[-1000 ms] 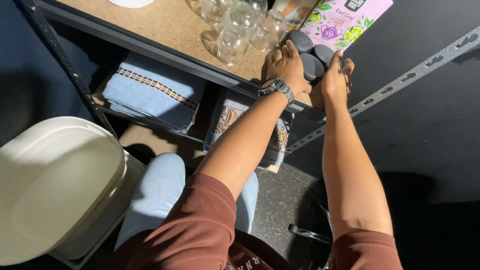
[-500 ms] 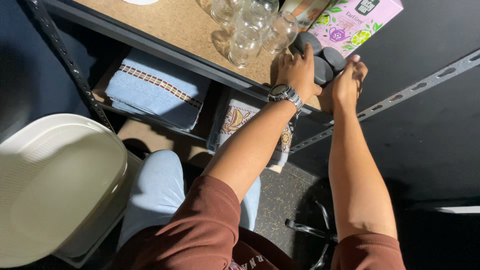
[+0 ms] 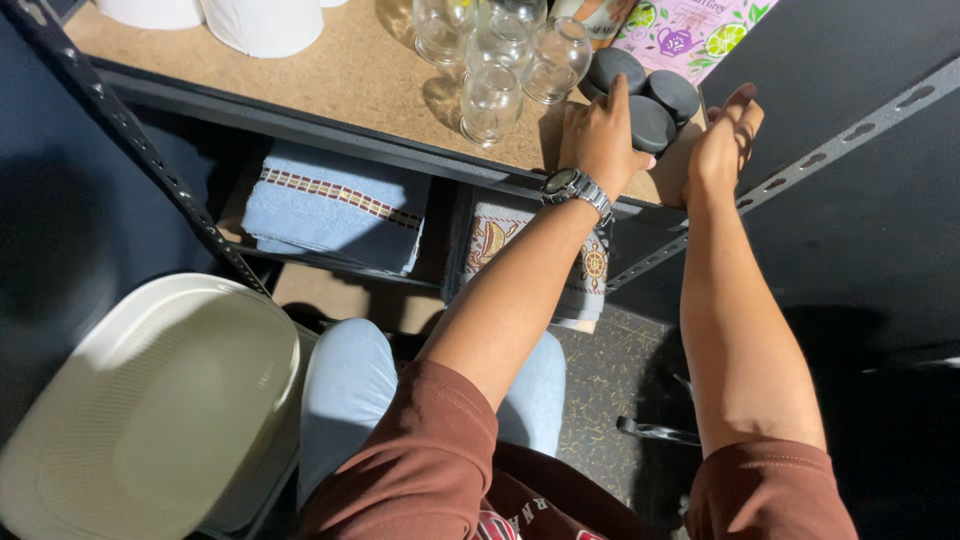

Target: The person arranges small glass jars and black lids on a shelf. They repeatedly pick up lids from a white tray and place them on the shelf, then stack and organize the glass jars next to the lids.

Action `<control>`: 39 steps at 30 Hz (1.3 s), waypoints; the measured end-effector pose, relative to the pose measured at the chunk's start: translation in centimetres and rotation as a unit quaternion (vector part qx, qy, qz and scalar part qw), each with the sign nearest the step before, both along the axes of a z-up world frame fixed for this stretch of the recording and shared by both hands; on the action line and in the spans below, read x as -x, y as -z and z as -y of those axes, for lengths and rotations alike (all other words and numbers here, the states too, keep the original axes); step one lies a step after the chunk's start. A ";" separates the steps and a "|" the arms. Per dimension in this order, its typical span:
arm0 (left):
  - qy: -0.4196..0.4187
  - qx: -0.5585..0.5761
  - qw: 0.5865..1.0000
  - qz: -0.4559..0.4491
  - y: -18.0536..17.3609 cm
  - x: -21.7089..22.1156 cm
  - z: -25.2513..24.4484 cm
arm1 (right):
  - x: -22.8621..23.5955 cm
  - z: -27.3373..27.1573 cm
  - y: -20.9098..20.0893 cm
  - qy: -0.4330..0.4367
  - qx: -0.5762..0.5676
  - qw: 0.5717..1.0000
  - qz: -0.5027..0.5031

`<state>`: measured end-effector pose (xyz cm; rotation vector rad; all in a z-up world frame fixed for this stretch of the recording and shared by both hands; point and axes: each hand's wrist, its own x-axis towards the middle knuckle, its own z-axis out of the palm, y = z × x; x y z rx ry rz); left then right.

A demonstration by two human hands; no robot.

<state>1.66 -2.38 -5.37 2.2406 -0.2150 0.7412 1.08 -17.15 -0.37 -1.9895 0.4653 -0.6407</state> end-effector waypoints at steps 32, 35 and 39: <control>0.012 -0.055 0.997 -0.061 -1.0 1.3 -0.5 | 1.8 -0.4 -0.1 -0.053 0.045 0.994 0.081; -0.004 -0.066 0.996 -0.051 -0.5 0.9 -0.1 | 1.2 0.0 0.1 -0.041 0.042 0.994 0.088; 0.007 -0.063 0.996 -0.054 -0.8 1.1 -0.4 | 1.0 0.5 0.5 -0.070 0.044 0.990 0.118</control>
